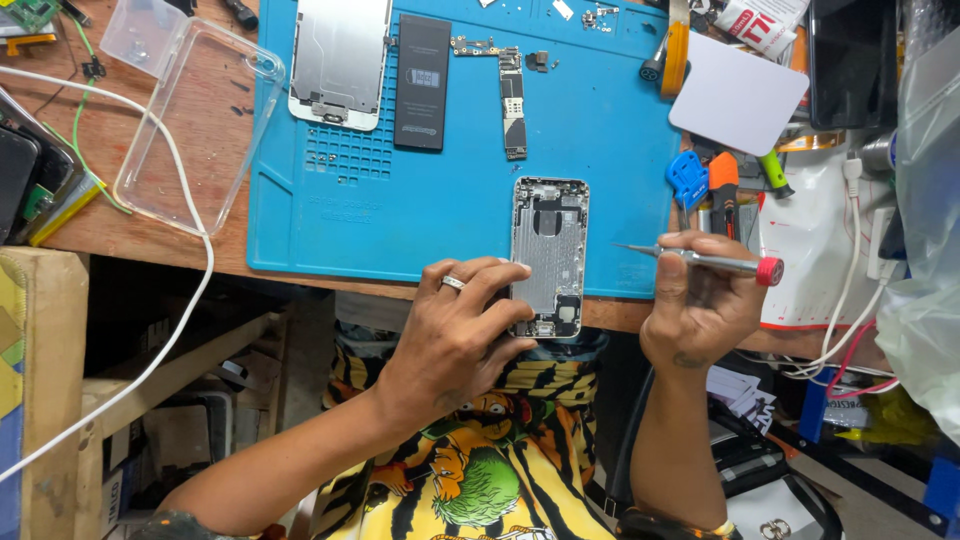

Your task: The person disassembles a smartphone by removing screws and internal components using a screwdriver. They place screws on a blue mat and remove a metal bracket from the phone chassis.

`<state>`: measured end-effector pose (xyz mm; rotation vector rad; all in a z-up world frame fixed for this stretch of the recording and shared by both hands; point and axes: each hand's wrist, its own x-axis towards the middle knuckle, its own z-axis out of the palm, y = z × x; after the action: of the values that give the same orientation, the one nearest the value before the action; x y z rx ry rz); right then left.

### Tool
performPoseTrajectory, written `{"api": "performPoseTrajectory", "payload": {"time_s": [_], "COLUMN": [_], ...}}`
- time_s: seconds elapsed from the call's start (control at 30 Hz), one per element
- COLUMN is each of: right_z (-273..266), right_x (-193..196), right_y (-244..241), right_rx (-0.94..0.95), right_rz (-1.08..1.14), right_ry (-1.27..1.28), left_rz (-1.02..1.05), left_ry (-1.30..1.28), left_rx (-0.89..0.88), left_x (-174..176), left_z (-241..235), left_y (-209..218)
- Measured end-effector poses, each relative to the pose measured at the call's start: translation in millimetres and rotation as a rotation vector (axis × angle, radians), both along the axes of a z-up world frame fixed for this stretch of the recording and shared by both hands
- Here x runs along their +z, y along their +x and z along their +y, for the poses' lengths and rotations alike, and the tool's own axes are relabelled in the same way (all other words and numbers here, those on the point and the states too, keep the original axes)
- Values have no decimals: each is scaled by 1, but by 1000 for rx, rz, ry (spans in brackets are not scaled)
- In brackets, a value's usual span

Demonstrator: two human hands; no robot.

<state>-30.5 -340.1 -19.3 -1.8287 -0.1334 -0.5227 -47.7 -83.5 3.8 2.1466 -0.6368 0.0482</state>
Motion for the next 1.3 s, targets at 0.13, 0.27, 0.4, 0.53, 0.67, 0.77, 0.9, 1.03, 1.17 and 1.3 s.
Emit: {"api": "performPoseTrajectory", "payload": {"time_s": [0.13, 0.27, 0.4, 0.53, 0.67, 0.77, 0.9, 1.03, 1.17, 1.3], "right_z": [-1, 8, 28, 37, 36, 25, 2, -15, -17, -15], "right_x": [19, 44, 53, 49, 43, 42, 47, 47, 46, 43], "right_y": [13, 46, 78, 88, 89, 82, 54, 22, 5, 0], "right_rx": [33, 59, 86, 187, 158, 104, -17, -67, -34, -1], "right_rz": [96, 166, 219, 120, 29, 93, 130, 173, 172, 151], "right_ry": [-82, -423, -613, -691, -831, -799, -639, -492, -373, -313], "left_rz": [8, 18, 37, 10, -18, -58, -54, -51, -29, 1], "left_ry": [-9, -12, -40, -35, -25, -106, -105, 24, 87, 82], "left_rx": [-17, -44, -46, -23, -11, -3, 213, 252, 180, 116], "left_x": [-3, -4, -4, -5, -6, -5, -1, 7, 17, 19], "left_z": [1, 4, 2, -3, -2, -1, 9, 19, 21, 21], "left_y": [-3, -8, -12, -11, -11, -7, -1, 10, 25, 39]}}
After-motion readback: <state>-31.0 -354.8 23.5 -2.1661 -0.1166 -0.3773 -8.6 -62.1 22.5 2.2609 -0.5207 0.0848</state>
